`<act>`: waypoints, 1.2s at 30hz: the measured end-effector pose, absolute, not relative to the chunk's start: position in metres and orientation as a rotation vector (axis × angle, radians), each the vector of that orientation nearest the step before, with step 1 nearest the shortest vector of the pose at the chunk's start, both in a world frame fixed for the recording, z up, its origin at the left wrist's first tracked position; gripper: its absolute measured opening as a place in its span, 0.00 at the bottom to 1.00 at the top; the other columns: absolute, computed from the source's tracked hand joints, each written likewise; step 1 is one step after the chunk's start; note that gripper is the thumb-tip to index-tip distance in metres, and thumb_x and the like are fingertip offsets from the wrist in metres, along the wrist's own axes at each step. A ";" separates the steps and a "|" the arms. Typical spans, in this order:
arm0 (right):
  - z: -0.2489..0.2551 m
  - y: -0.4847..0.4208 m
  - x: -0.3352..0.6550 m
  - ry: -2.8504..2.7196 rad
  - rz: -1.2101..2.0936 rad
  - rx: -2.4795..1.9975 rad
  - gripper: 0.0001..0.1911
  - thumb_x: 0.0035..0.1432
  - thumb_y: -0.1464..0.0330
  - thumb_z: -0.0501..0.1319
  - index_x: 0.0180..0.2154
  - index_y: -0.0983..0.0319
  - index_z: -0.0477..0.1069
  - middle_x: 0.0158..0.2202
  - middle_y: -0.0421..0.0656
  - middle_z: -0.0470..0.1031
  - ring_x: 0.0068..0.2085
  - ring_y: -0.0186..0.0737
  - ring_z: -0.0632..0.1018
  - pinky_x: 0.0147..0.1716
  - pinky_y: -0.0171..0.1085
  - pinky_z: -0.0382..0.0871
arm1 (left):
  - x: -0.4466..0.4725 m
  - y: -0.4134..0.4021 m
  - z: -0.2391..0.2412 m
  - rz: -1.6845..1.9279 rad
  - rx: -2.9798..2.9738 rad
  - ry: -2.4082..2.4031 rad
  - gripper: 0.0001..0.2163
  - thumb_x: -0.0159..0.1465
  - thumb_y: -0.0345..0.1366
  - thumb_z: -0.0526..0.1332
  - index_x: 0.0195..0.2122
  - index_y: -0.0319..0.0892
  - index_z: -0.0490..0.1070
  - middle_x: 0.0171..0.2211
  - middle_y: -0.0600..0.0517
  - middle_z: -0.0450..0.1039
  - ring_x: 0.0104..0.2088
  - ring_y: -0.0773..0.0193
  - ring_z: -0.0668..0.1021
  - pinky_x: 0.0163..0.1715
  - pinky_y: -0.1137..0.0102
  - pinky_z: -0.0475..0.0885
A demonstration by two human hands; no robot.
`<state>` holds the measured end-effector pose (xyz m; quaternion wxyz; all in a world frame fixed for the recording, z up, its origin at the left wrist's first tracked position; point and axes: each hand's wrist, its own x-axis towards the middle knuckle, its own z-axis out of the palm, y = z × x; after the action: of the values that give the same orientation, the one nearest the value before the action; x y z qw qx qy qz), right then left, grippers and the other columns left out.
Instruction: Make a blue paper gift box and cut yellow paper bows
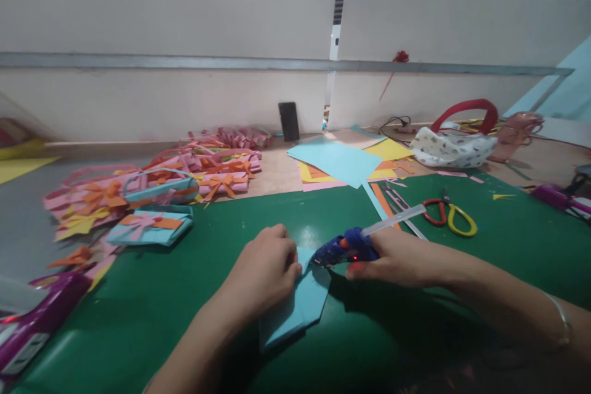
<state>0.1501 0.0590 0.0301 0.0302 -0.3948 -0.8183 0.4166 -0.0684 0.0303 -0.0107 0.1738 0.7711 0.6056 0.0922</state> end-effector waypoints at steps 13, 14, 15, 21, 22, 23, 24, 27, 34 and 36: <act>0.023 0.058 0.136 -2.635 1.011 -1.191 0.16 0.54 0.57 0.59 0.39 0.61 0.73 0.35 0.42 0.75 0.32 0.38 0.72 0.28 0.31 0.61 | -0.070 0.035 -0.015 0.391 2.052 1.735 0.12 0.61 0.38 0.46 0.24 0.42 0.62 0.33 0.48 0.63 0.37 0.58 0.68 0.39 0.62 0.63; 0.023 0.059 0.137 -2.652 0.995 -1.215 0.17 0.53 0.56 0.59 0.39 0.61 0.73 0.34 0.42 0.75 0.32 0.38 0.72 0.27 0.31 0.61 | -0.070 0.035 -0.015 0.398 2.042 1.732 0.12 0.61 0.38 0.46 0.24 0.42 0.62 0.33 0.48 0.63 0.37 0.58 0.68 0.39 0.62 0.63; 0.024 0.060 0.138 -2.669 0.977 -1.233 0.17 0.53 0.56 0.59 0.39 0.61 0.73 0.33 0.42 0.74 0.31 0.38 0.72 0.26 0.31 0.60 | -0.071 0.035 -0.016 0.402 2.034 1.728 0.12 0.61 0.39 0.46 0.25 0.42 0.62 0.33 0.48 0.63 0.36 0.58 0.68 0.39 0.62 0.63; 0.035 0.069 0.151 -2.753 0.975 -1.214 0.16 0.54 0.58 0.59 0.41 0.58 0.74 0.24 0.37 0.69 0.24 0.33 0.66 0.21 0.30 0.56 | -0.070 0.034 -0.013 0.413 1.997 1.730 0.11 0.61 0.39 0.47 0.24 0.42 0.62 0.33 0.48 0.63 0.37 0.57 0.68 0.40 0.61 0.63; 0.037 0.070 0.153 -2.761 0.975 -1.222 0.15 0.55 0.58 0.59 0.41 0.57 0.75 0.22 0.36 0.67 0.23 0.32 0.65 0.21 0.30 0.55 | -0.070 0.034 -0.013 0.416 1.992 1.729 0.11 0.60 0.39 0.47 0.25 0.42 0.62 0.33 0.48 0.63 0.37 0.57 0.68 0.40 0.61 0.62; 0.039 0.070 0.154 -2.768 0.970 -1.225 0.15 0.55 0.59 0.59 0.42 0.57 0.75 0.22 0.36 0.66 0.22 0.32 0.64 0.21 0.30 0.55 | -0.070 0.034 -0.013 0.418 1.988 1.729 0.11 0.60 0.39 0.47 0.25 0.42 0.62 0.33 0.48 0.63 0.37 0.57 0.68 0.40 0.61 0.62; 0.040 0.071 0.154 -2.773 0.963 -1.221 0.15 0.56 0.59 0.58 0.42 0.57 0.75 0.21 0.36 0.66 0.22 0.32 0.64 0.21 0.30 0.55 | -0.070 0.034 -0.012 0.419 1.983 1.728 0.11 0.60 0.39 0.47 0.24 0.42 0.62 0.33 0.48 0.63 0.37 0.57 0.68 0.40 0.61 0.62; 0.040 0.072 0.149 -2.805 0.941 -1.184 0.16 0.56 0.59 0.58 0.44 0.57 0.74 0.22 0.36 0.66 0.23 0.32 0.64 0.21 0.30 0.55 | -0.070 0.035 -0.013 0.431 1.972 1.737 0.11 0.60 0.39 0.47 0.24 0.42 0.62 0.32 0.49 0.63 0.37 0.57 0.68 0.39 0.62 0.63; 0.033 0.070 0.125 -2.855 0.889 -1.115 0.15 0.53 0.56 0.60 0.31 0.62 0.72 0.22 0.37 0.66 0.23 0.32 0.65 0.21 0.30 0.55 | -0.070 0.035 -0.014 0.448 1.958 1.768 0.10 0.59 0.37 0.47 0.23 0.43 0.62 0.31 0.49 0.64 0.36 0.59 0.69 0.38 0.64 0.63; 0.032 0.070 0.123 -2.852 0.890 -1.100 0.15 0.53 0.56 0.60 0.30 0.62 0.72 0.22 0.37 0.66 0.24 0.32 0.65 0.22 0.30 0.55 | -0.070 0.035 -0.014 0.449 1.950 1.777 0.10 0.59 0.37 0.47 0.23 0.43 0.62 0.31 0.49 0.64 0.35 0.59 0.69 0.37 0.64 0.63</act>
<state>0.1233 0.0705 0.0325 -0.0213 -0.3454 -0.8956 0.2795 -0.0702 0.0349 -0.0138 0.2306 0.7090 0.6462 0.1631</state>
